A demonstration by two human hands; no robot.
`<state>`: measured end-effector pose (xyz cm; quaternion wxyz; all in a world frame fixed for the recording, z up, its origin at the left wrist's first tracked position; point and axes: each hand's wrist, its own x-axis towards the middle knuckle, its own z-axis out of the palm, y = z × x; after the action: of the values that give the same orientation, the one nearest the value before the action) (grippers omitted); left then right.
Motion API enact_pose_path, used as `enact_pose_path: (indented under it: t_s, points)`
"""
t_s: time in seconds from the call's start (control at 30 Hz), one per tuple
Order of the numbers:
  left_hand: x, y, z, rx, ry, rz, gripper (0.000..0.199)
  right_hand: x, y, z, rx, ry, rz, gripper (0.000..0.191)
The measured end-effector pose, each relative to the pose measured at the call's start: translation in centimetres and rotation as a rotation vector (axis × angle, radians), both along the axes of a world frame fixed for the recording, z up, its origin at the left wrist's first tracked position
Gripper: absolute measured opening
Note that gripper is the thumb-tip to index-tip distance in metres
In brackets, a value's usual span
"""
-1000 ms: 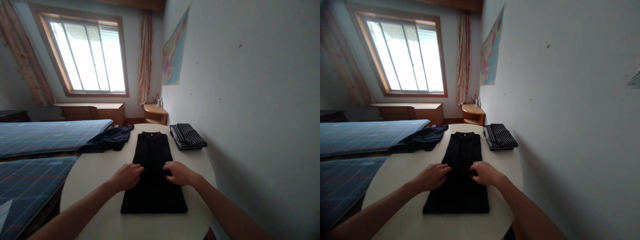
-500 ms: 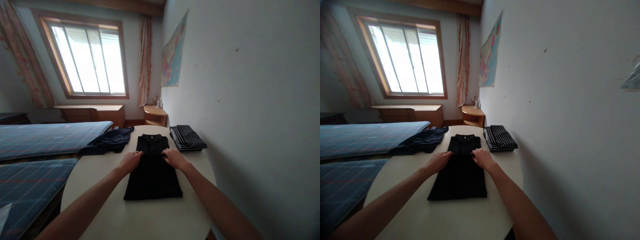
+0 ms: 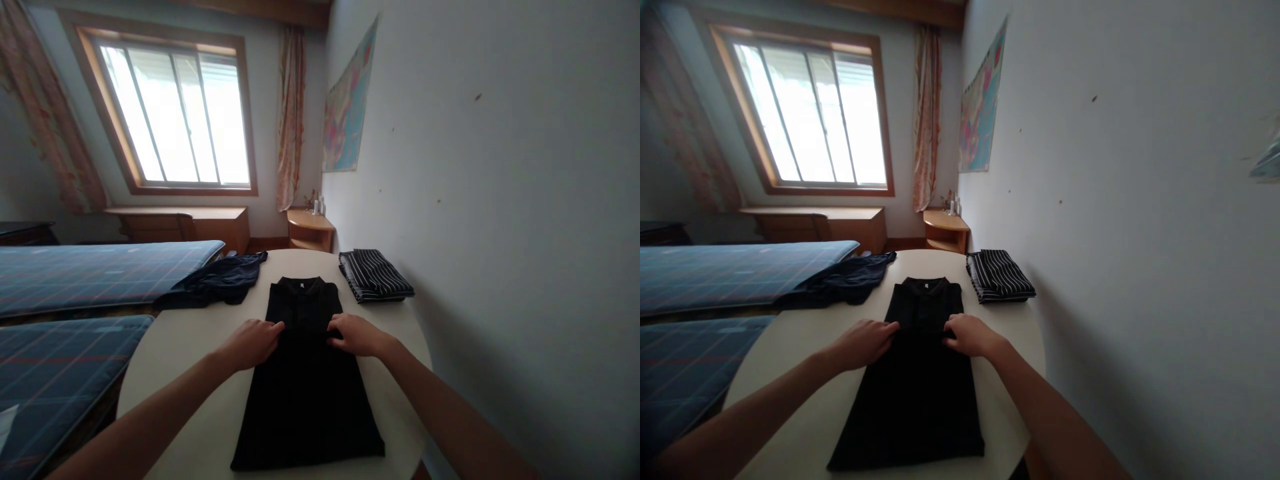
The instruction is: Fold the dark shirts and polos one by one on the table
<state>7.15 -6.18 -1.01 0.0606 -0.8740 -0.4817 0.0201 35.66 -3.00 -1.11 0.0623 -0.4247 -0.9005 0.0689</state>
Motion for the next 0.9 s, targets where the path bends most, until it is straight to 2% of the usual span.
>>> enact_pose_path:
  t_s: [0.13, 0.27, 0.37, 0.5, 0.57, 0.67, 0.9]
  points:
    - [0.0, 0.7, 1.5, 0.040, -0.014, 0.064, 0.021, 0.3, 0.8, 1.0, -0.014, 0.008, -0.053, 0.022]
    - [0.3, 2.9, 2.4, 0.122, -0.117, 0.141, 0.026, 0.1, 3.1, 1.8, 0.093, 0.085, -0.147, 0.024]
    - [0.5, 4.9, 1.3, 0.147, -0.195, 0.191, 0.026, -0.3, 4.9, 0.7, 0.163, 0.141, -0.196, 0.022]
    - [0.4, 6.0, -1.6, 0.107, -0.204, 0.202, 0.022, -0.9, 6.0, -2.3, 0.128, 0.131, -0.215, 0.020]
    - [0.3, 6.0, -2.7, 0.107, -0.209, 0.205, 0.021, -1.1, 5.9, -3.3, 0.122, 0.139, -0.234, 0.020]
    - [-0.1, 5.2, -3.4, 0.111, -0.200, 0.182, 0.021, -1.1, 5.1, -3.7, 0.131, 0.152, -0.225, 0.019]
    - [-0.6, 1.6, -2.4, 0.068, -0.118, 0.030, 0.017, -0.4, 1.6, -2.7, 0.074, 0.142, -0.121, 0.018]
